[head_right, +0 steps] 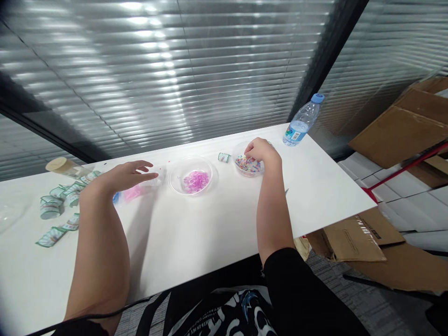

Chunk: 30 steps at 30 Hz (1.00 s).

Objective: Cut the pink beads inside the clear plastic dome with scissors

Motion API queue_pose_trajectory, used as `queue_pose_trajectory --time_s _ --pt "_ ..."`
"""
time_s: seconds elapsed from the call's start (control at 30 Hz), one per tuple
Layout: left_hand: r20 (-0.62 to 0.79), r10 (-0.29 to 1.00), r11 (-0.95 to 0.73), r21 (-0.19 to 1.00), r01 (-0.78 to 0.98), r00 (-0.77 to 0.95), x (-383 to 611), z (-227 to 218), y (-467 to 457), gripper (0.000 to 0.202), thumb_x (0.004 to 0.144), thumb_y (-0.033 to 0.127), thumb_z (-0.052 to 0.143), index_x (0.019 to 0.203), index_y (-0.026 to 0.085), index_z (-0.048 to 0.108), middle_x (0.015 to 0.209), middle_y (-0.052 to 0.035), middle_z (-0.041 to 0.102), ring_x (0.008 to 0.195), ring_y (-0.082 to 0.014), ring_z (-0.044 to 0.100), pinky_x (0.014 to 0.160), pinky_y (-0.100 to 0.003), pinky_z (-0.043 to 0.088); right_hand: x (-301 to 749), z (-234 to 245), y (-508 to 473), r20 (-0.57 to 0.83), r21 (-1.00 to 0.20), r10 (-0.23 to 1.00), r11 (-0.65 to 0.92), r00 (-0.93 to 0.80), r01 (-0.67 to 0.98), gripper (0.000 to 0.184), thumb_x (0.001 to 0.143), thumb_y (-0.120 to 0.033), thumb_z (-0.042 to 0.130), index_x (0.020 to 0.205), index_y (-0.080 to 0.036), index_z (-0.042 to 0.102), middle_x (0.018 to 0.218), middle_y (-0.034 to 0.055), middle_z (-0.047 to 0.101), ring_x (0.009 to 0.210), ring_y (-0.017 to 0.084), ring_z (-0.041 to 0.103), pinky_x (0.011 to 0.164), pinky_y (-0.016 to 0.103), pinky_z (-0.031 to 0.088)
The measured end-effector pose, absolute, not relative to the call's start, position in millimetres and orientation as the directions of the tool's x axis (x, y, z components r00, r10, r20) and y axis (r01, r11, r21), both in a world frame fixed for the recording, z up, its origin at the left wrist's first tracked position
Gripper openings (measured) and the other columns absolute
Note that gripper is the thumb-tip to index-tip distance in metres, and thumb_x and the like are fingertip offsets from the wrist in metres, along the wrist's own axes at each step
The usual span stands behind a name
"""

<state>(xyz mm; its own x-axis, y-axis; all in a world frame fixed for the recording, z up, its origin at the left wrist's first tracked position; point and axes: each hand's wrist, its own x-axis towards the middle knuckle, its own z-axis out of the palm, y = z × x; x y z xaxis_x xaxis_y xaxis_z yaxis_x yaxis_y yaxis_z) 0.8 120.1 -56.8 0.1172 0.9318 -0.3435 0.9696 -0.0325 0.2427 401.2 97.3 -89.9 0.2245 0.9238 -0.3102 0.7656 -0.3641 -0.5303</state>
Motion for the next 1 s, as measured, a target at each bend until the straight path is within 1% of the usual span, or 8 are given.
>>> queue_pose_trajectory --time_s 0.23,0.47,0.6,0.7,0.87,1.0 --pt "-0.359 0.927 -0.021 0.244 0.970 0.110 -0.1 -57.7 120.8 0.079 0.069 0.078 0.052 0.131 0.030 0.053 0.137 -0.0048 0.057 0.110 -0.0293 0.062 0.080 -0.035 0.053 404.5 -90.5 98.7 -0.283 -0.509 0.926 -0.366 0.250 0.779 0.017 0.076 -0.009 0.066 0.090 -0.014 0.075 0.085 0.0090 0.074 0.070 0.015 0.069 0.050 0.017 0.046" --pt "-0.358 0.926 -0.028 0.244 0.969 0.116 -1.8 -58.7 122.1 0.079 0.069 0.078 0.053 0.132 0.030 0.052 0.136 -0.0058 0.057 0.110 -0.0298 0.062 0.080 -0.036 0.052 406.1 -93.3 100.0 -0.295 -0.489 0.921 -0.374 0.254 0.788 0.019 0.073 -0.010 0.068 0.088 -0.016 0.076 0.082 0.0077 0.074 0.069 0.016 0.069 0.053 0.019 0.048" --pt "-0.351 0.928 -0.034 0.254 0.967 0.125 -2.5 -59.5 122.7 0.079 0.069 0.078 0.053 0.131 0.029 0.053 0.135 -0.0066 0.058 0.109 -0.0298 0.063 0.081 -0.036 0.052 404.9 -92.6 100.3 -0.286 -0.495 0.924 -0.370 0.255 0.786 0.023 0.072 -0.010 0.068 0.092 -0.017 0.076 0.082 0.0075 0.074 0.069 0.016 0.069 0.055 0.020 0.049" --pt "-0.361 0.925 -0.025 0.248 0.969 0.116 -1.3 -58.7 122.0 0.078 0.070 0.077 0.053 0.131 0.030 0.052 0.136 -0.0055 0.057 0.111 -0.0295 0.062 0.082 -0.036 0.052 404.2 -91.8 100.1 -0.284 -0.487 0.926 -0.362 0.248 0.795 0.027 0.070 -0.009 0.068 0.095 -0.017 0.075 0.080 0.0068 0.074 0.070 0.016 0.069 0.057 0.020 0.050" --pt "-0.374 0.921 -0.019 0.238 0.971 0.110 0.1 -57.2 120.7 0.077 0.071 0.077 0.052 0.132 0.031 0.051 0.137 -0.0044 0.056 0.114 -0.0294 0.060 0.085 -0.037 0.052 404.3 -92.2 99.7 -0.259 -0.474 0.939 -0.328 0.227 0.817 0.025 0.070 -0.008 0.068 0.092 -0.017 0.075 0.078 0.0048 0.073 0.070 0.015 0.069 0.061 0.021 0.050" --pt "-0.362 0.925 -0.022 0.243 0.970 0.112 -0.1 -56.7 120.3 0.078 0.070 0.078 0.053 0.131 0.030 0.052 0.137 -0.0054 0.057 0.113 -0.0304 0.061 0.083 -0.037 0.053 403.8 -91.5 99.2 -0.258 -0.491 0.939 -0.332 0.229 0.806 0.023 0.072 -0.009 0.070 0.094 -0.016 0.074 0.081 0.0059 0.074 0.070 0.015 0.069 0.060 0.020 0.050"
